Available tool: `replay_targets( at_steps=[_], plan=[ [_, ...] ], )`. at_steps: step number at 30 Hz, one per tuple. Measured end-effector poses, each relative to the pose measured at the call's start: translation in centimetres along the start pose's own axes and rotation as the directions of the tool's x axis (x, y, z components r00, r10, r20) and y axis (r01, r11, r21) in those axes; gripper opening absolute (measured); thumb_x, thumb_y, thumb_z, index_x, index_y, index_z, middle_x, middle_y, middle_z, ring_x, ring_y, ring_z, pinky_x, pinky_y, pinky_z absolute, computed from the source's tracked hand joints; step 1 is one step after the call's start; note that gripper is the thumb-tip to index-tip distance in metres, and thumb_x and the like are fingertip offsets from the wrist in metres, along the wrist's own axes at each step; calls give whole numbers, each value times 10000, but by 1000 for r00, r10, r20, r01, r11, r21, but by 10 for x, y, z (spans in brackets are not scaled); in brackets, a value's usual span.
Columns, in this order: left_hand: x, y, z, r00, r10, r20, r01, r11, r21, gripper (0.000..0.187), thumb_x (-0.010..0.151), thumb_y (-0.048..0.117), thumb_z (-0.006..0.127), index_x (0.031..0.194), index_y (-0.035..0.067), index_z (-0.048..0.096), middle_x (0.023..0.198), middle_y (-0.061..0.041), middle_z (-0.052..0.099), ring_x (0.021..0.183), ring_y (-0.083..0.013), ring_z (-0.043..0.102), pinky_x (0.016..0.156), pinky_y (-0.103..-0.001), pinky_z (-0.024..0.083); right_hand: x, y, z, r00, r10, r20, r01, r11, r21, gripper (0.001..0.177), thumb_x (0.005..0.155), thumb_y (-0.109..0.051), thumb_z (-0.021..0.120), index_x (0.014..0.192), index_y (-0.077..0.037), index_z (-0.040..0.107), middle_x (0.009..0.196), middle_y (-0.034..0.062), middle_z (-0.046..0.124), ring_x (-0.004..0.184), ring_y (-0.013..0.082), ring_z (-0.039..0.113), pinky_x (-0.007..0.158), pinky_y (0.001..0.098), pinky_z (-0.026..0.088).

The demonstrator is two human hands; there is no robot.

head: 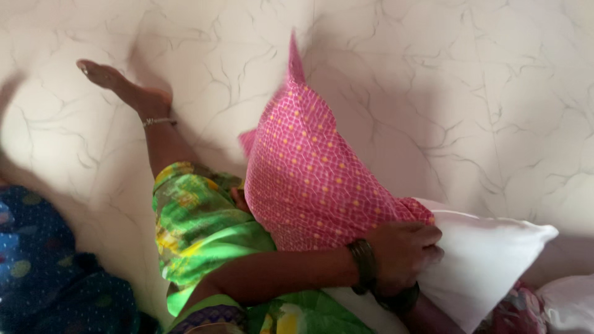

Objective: The person sits on the floor and inserts two pillows into separate pillowcases. First, a white pillow is placed into a blue-and-white patterned case, then a second white pillow is placed into a pink patterned case. The person smooths each covered pillow after insertion.

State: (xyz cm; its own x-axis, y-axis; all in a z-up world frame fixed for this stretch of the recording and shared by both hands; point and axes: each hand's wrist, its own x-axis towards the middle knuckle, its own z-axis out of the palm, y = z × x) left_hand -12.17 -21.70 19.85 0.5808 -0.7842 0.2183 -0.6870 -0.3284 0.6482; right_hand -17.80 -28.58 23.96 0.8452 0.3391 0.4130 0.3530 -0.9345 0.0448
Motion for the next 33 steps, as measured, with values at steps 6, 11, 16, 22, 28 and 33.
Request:
replay_targets(
  at_steps=[6,11,16,22,28,33],
  plan=[
    [-2,-51,46,938,4,-347,-31,997,-73,372,929,285,621,1282,182,672,1363,-107,594,1286,-357,538,1071,-529,453,19,54,33,982,142,127,-138,990,-40,519,876,-439,638,1240,-70,641,1113,135,611,1056,330,568,866,529,431],
    [-105,-86,41,893,-169,-416,247,958,142,762,863,400,693,1510,95,429,1585,-219,424,1468,-429,360,1183,-603,200,43,94,54,949,247,196,-235,969,-82,583,860,-476,622,1290,-82,607,1211,152,588,1144,359,538,914,581,425],
    [-192,-94,59,678,-600,-425,645,763,-48,542,809,369,672,1238,65,537,1191,-199,630,1133,-413,585,978,-536,466,44,107,75,933,261,249,-242,965,-104,648,844,-512,606,1339,-95,572,1308,168,565,1233,388,509,962,632,420],
    [-188,-112,84,703,-614,-358,628,773,-93,242,860,244,675,1002,67,593,871,-195,682,801,-431,666,683,-563,514,5,47,57,980,10,200,28,983,-183,728,825,-556,586,1399,-110,531,1424,188,538,1339,422,475,1019,694,413],
    [-158,-96,63,682,-447,-579,384,892,-236,241,883,130,639,1097,38,581,948,-214,655,879,-450,634,735,-563,497,-49,-23,37,893,-62,446,197,944,-263,858,750,-428,575,1571,-329,347,1569,178,467,1317,443,487,899,688,471],
    [-112,-69,19,675,-359,-644,312,930,-191,226,909,117,629,1093,4,565,977,-220,601,906,-448,595,719,-565,468,25,32,3,707,161,688,-75,985,-154,769,913,-180,646,1599,-306,321,1295,144,597,964,320,676,794,444,567]
  ],
)
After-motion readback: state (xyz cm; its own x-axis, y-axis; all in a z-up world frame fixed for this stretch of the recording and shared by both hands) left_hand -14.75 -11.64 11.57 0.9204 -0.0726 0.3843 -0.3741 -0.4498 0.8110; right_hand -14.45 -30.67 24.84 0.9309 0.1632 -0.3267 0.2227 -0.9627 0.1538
